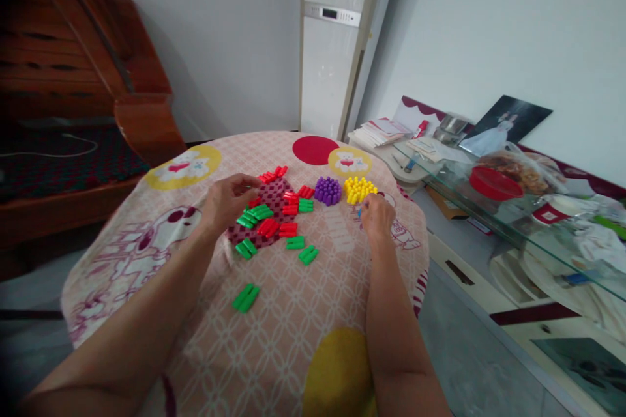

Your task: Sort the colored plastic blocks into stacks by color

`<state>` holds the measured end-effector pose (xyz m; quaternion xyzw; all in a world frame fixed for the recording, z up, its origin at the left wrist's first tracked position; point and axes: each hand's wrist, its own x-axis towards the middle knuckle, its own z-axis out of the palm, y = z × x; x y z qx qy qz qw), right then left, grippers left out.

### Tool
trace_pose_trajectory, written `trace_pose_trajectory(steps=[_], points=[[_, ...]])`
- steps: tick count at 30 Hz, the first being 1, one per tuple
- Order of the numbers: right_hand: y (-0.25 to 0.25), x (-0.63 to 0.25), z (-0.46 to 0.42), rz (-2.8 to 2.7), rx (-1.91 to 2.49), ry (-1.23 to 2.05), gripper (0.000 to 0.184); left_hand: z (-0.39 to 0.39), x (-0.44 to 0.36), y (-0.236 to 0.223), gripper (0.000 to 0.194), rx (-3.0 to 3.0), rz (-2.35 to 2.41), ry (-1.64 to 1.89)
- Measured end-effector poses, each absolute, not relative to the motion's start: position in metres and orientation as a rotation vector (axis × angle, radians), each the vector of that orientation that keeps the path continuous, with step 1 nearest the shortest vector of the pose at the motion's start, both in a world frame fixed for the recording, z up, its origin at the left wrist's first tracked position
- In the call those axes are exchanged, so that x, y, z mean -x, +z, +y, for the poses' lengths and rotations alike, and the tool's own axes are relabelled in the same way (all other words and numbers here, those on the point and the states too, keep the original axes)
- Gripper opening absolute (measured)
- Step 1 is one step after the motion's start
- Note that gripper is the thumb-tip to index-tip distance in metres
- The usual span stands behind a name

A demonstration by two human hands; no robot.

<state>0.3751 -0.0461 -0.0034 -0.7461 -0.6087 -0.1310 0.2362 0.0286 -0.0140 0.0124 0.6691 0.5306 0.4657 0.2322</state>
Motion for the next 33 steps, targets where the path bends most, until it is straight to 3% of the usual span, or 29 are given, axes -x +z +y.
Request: trace_pose_trajectory(steps=[5,13,18,28,33], points=[[-0.011,-0.345,-0.044,-1.668,1.881,-0.249,0.02,0.002,-0.002,0.001,0.031,-1.715,1.654,1.338],[-0.039,-0.297,-0.041,-2.072,1.745,0.067,0.019,-0.003,-0.023,-0.008,0.022,-1.878,1.624,1.191],[-0.043,-0.294,-0.04,-2.042,1.705,0.11,0.025,0.021,-0.032,-0.002,0.029,-2.078,1.678,1.157],[-0.045,-0.292,-0.042,-2.106,1.716,0.082,0.024,0.12,-0.078,-0.01,0.06,-2.261,1.765,0.59],[-0.041,-0.291,-0.044,-2.118,1.771,0.114,0.027,0.124,-0.089,-0.009,0.051,-2.32,1.713,0.361]])
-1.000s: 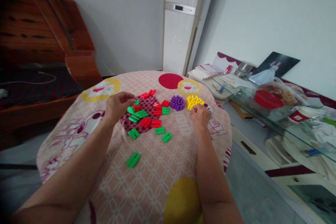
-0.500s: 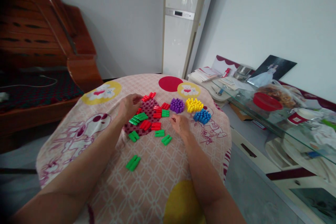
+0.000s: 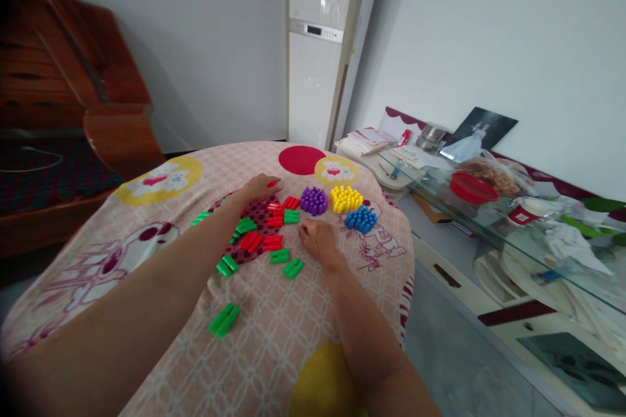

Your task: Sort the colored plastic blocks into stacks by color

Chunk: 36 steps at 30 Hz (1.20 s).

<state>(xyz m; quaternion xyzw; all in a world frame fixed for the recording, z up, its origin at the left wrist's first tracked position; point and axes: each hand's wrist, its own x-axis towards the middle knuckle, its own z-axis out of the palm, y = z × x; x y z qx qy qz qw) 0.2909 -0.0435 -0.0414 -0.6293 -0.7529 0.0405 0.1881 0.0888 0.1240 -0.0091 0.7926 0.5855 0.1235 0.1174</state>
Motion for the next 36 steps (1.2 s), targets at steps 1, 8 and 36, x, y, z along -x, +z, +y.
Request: trace_pose_trajectory(steps=[1,8,36], points=[[-0.04,-0.29,-0.044,-2.122,1.788,0.117,0.027,0.121,-0.09,-0.008,0.048,-2.378,1.651,0.358],[-0.037,-0.289,-0.045,-2.128,1.813,0.113,0.027,0.085,-0.101,-0.01,0.055,-2.546,1.423,0.318],[-0.029,-0.265,-0.058,-2.407,1.54,0.28,0.029,0.013,-0.042,-0.005,0.057,-2.365,1.241,0.367]])
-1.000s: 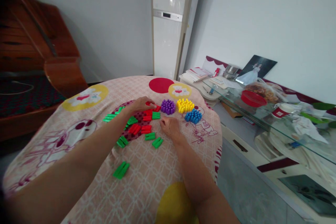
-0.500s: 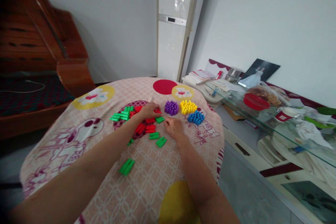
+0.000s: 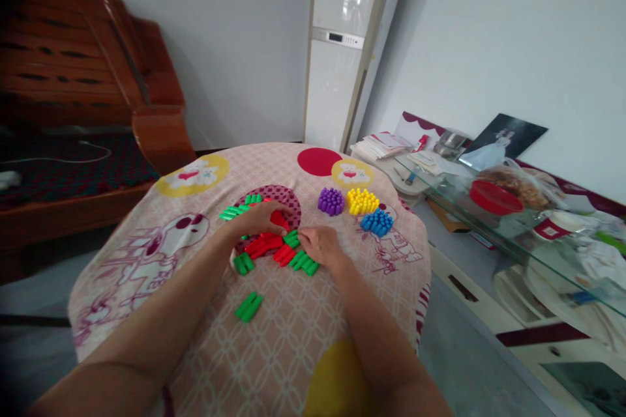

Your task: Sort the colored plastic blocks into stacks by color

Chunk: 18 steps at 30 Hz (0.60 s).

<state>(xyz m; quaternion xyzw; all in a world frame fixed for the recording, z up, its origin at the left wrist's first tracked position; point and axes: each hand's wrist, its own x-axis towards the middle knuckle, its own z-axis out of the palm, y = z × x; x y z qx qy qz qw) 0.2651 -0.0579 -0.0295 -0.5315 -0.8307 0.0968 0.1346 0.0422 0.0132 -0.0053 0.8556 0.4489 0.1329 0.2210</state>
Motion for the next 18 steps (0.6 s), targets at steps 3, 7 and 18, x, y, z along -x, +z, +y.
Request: trace_pose_trajectory(steps=[3,7,18], points=[[-0.034,-0.255,-0.061,-2.391,1.335,0.52,0.024,0.015,-0.036,-0.002,0.058,-2.349,1.25,0.349],[-0.041,-0.256,-0.059,-2.199,1.272,0.603,0.023,0.019,-0.029,-0.003,0.05,-2.304,1.227,0.395],[-0.036,-0.273,-0.055,-1.78,1.29,0.617,0.036,0.011,-0.065,-0.01,0.039,-2.034,0.981,0.745]])
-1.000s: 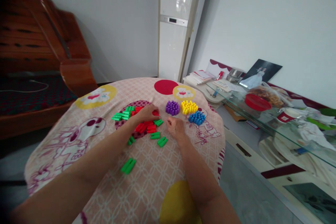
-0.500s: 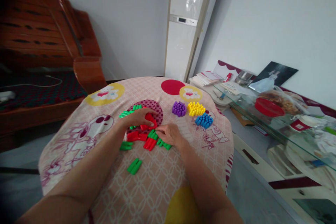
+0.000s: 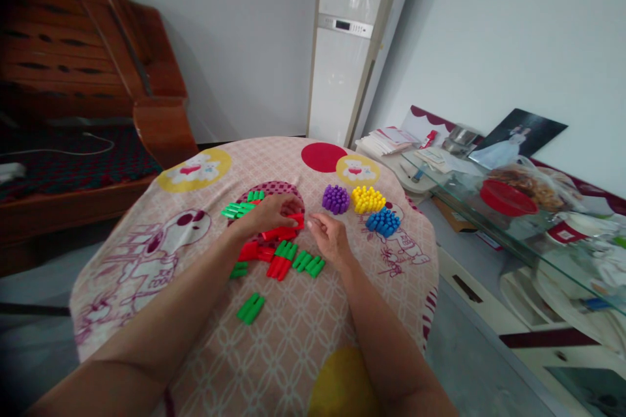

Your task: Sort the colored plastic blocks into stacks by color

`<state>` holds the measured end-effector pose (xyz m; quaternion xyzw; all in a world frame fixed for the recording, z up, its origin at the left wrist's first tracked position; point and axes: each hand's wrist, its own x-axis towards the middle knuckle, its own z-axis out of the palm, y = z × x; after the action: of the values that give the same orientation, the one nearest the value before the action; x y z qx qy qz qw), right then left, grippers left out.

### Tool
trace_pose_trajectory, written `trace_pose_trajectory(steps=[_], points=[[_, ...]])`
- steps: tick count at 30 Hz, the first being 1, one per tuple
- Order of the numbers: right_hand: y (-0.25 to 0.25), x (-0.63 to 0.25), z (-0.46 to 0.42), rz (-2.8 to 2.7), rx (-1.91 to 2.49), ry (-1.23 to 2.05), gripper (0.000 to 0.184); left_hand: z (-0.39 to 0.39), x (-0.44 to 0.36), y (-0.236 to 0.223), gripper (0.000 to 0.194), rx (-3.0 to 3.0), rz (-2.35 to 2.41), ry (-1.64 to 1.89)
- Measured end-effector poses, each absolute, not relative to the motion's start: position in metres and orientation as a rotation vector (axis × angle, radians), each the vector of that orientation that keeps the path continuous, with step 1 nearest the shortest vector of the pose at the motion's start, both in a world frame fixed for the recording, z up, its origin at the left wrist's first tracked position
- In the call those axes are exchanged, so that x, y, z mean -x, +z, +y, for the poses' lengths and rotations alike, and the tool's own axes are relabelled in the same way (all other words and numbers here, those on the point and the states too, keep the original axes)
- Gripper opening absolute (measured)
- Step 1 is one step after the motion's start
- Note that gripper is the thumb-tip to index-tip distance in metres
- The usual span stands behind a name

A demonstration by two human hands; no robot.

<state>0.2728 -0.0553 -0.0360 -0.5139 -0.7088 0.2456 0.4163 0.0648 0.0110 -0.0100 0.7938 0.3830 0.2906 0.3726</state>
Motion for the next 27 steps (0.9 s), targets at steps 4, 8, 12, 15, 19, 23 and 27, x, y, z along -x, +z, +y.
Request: trace_pose_trajectory(steps=[4,8,12,15,19,23,27], points=[[-0.031,-0.271,-0.056,-1.751,1.221,0.681,0.03,-0.003,-0.083,-0.007,0.04,-2.12,0.998,0.75],[-0.032,-0.277,-0.054,-1.814,1.275,0.682,0.017,-0.007,-0.088,-0.002,0.041,-2.138,1.051,0.736],[-0.036,-0.288,-0.05,-1.878,1.37,0.668,0.013,-0.002,-0.074,0.009,0.037,-2.15,1.099,0.71],[-0.037,-0.3,-0.047,-1.9,1.467,0.545,0.012,0.004,-0.048,0.023,0.036,-2.23,1.26,0.686],[-0.033,-0.315,-0.045,-1.997,1.479,0.544,0.014,0.01,-0.014,0.036,0.036,-2.267,1.408,0.483],[-0.033,-0.317,-0.046,-1.984,1.438,0.58,0.023,0.01,-0.007,0.037,0.035,-2.281,1.375,0.334],[-0.04,-0.311,-0.045,-2.011,1.453,0.557,0.018,0.008,-0.016,0.033,0.03,-2.331,1.275,0.277]])
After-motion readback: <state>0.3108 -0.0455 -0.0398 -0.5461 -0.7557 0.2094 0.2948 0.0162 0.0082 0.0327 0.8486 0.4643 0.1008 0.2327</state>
